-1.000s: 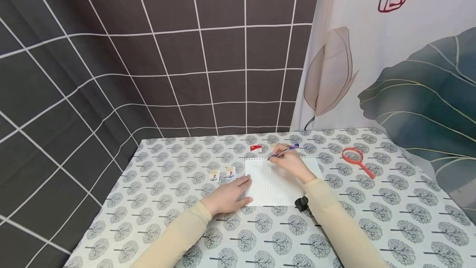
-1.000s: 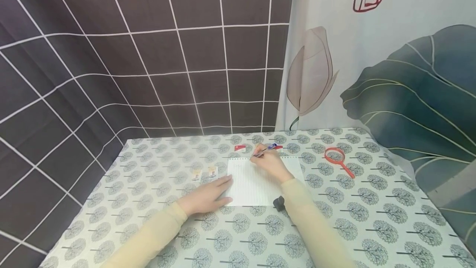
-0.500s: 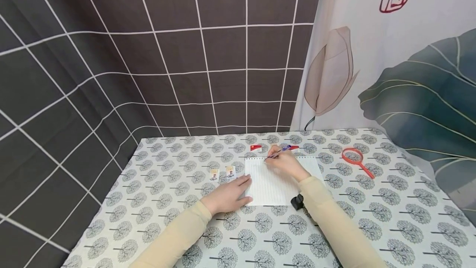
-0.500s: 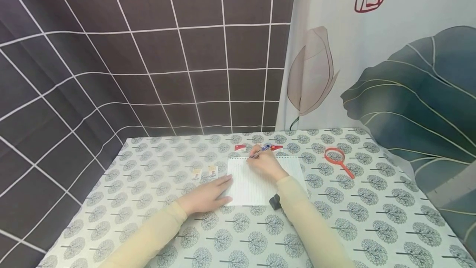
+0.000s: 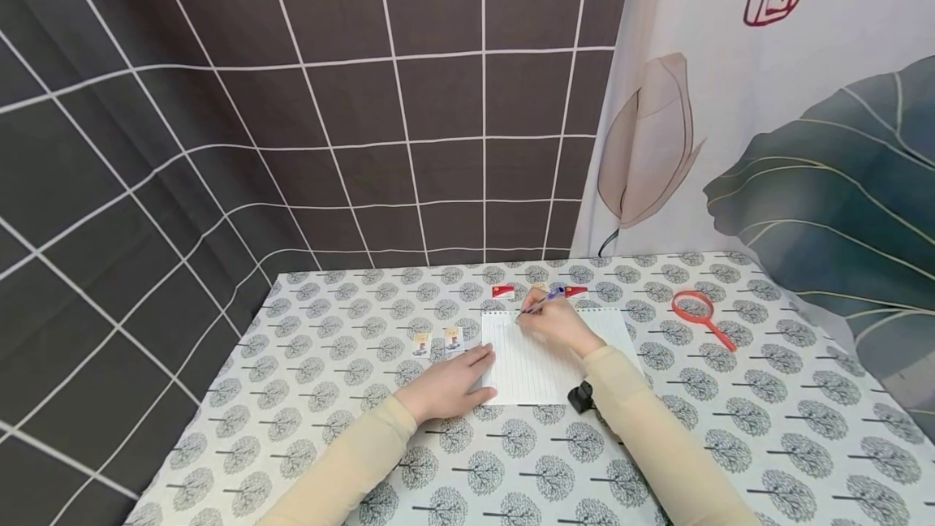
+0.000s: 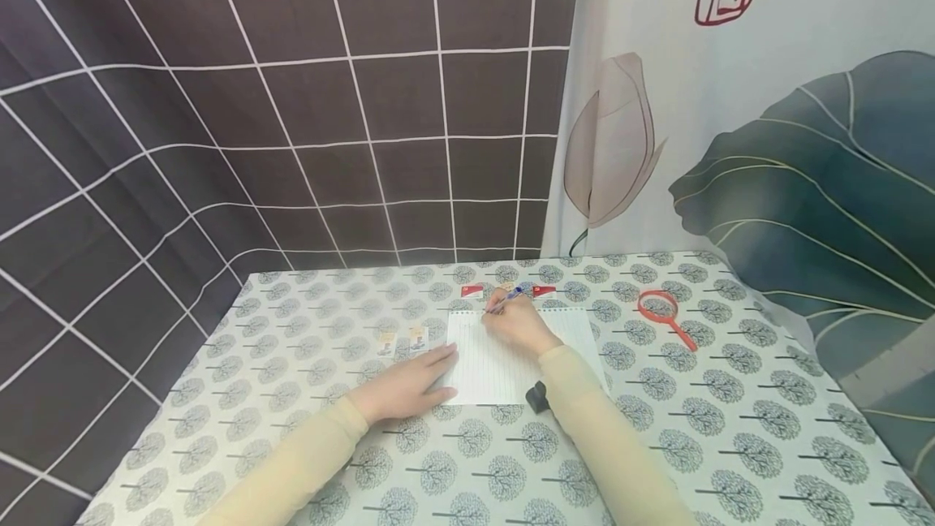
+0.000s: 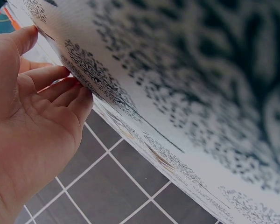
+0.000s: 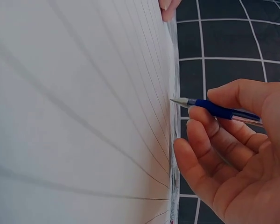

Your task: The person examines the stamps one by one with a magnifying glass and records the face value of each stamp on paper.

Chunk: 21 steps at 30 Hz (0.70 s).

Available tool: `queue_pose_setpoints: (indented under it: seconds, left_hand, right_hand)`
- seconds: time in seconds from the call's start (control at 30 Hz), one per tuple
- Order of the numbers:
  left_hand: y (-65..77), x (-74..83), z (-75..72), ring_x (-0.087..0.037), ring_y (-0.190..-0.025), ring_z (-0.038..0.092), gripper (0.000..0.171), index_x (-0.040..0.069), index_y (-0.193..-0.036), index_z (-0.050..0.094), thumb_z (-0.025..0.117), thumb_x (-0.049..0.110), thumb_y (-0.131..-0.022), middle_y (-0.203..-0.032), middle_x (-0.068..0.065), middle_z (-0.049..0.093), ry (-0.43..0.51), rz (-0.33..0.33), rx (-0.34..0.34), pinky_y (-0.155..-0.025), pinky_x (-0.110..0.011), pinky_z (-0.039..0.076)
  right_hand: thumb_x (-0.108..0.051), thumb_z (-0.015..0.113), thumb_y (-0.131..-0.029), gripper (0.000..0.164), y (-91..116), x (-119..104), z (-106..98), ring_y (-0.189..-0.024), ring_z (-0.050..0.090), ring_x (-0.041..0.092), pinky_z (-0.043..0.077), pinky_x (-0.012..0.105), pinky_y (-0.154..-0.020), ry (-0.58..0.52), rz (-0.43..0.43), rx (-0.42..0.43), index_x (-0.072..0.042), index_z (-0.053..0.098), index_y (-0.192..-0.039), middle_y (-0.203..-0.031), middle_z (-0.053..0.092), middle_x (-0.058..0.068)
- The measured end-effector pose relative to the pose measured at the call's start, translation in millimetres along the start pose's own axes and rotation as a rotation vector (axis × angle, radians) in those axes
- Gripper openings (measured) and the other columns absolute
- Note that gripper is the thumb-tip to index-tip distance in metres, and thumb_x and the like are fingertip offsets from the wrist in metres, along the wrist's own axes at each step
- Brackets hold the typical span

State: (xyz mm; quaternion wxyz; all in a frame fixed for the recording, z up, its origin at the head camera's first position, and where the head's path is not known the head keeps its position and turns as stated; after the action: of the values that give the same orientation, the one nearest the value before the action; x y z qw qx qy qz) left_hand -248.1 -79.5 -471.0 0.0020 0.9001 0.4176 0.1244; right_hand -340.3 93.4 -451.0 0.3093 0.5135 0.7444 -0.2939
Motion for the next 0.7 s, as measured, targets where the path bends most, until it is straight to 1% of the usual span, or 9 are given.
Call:
queue_pose_setpoints:
  seconds: [0.07,0.17,0.27,0.37,0.53,0.7]
  left_hand:
    - [-0.6,-0.6,1.3,-0.026,-0.148,0.032,0.067,0.001,-0.154,0.038,0.051,0.044,-0.104,-0.163,-0.011,0.031,-0.003,0.000,0.000,-0.121,-0.037,0.029]
    - [-1.0,-1.0,2.4,-0.025,-0.149,0.031,0.067,0.001,-0.154,0.038,0.052,0.044,-0.104,-0.163,-0.011,0.031,-0.007,-0.002,-0.001,-0.121,-0.037,0.029]
    - [-1.0,-0.7,1.6,-0.026,-0.149,0.031,0.067,0.001,-0.154,0.038,0.052,0.043,-0.104,-0.163,-0.012,0.031,-0.003,-0.005,-0.003,-0.121,-0.037,0.028]
    - [-0.6,0.2,0.6,-0.026,-0.148,0.031,0.067,0.000,-0.153,0.038,0.053,0.042,-0.104,-0.163,-0.012,0.031,0.001,-0.006,-0.004,-0.121,-0.037,0.028]
    - [0.2,1.4,-0.1,-0.026,-0.148,0.031,0.066,0.000,-0.153,0.038,0.052,0.042,-0.104,-0.163,-0.012,0.031,0.005,-0.006,-0.005,-0.121,-0.037,0.028]
    - [0.0,2.1,-0.1,-0.026,-0.148,0.032,0.067,0.000,-0.153,0.038,0.053,0.042,-0.104,-0.163,-0.012,0.031,0.002,0.000,0.000,-0.121,-0.037,0.028]
  right_hand:
    - [-0.014,0.072,-0.087,0.011,0.0,0.4,0.2,-0.081,0.060,0.020,0.052,0.037,-0.077,-0.007,0.012,-0.001,-0.013,0.062,-0.090,-0.085,0.066,0.003]
    - [-0.015,0.073,-0.086,0.010,0.5,1.8,2.1,-0.073,0.055,0.018,0.048,0.033,-0.070,-0.054,0.039,-0.018,-0.013,0.063,-0.088,-0.076,0.061,0.001]
    - [-0.016,0.073,-0.085,0.009,2.1,2.5,4.5,-0.069,0.051,0.018,0.045,0.031,-0.068,-0.087,0.076,-0.033,-0.014,0.064,-0.085,-0.071,0.059,-0.001]
    - [-0.017,0.073,-0.085,0.008,3.0,1.2,5.7,-0.071,0.053,0.017,0.045,0.031,-0.069,-0.066,0.082,-0.032,-0.015,0.065,-0.084,-0.073,0.061,-0.002]
    - [-0.019,0.072,-0.086,0.008,4.0,-0.8,5.8,-0.075,0.055,0.017,0.046,0.031,-0.071,-0.012,0.067,-0.018,-0.016,0.064,-0.085,-0.077,0.063,-0.003]
    - [-0.018,0.070,-0.086,0.009,4.4,-1.6,4.6,-0.072,0.054,0.017,0.045,0.031,-0.068,-0.006,0.049,-0.001,-0.015,0.062,-0.085,-0.073,0.061,-0.001]
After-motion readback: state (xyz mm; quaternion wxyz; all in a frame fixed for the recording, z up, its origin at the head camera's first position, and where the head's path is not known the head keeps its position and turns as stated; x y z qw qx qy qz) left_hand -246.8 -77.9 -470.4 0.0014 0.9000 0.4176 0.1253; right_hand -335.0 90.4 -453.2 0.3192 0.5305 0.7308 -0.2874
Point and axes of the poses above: each hand's wrist, its own y-axis away from the middle knuckle, its own z-axis out of the palm, x = y × z, the point moved 7 cm from there along -y, towards the middle knuckle
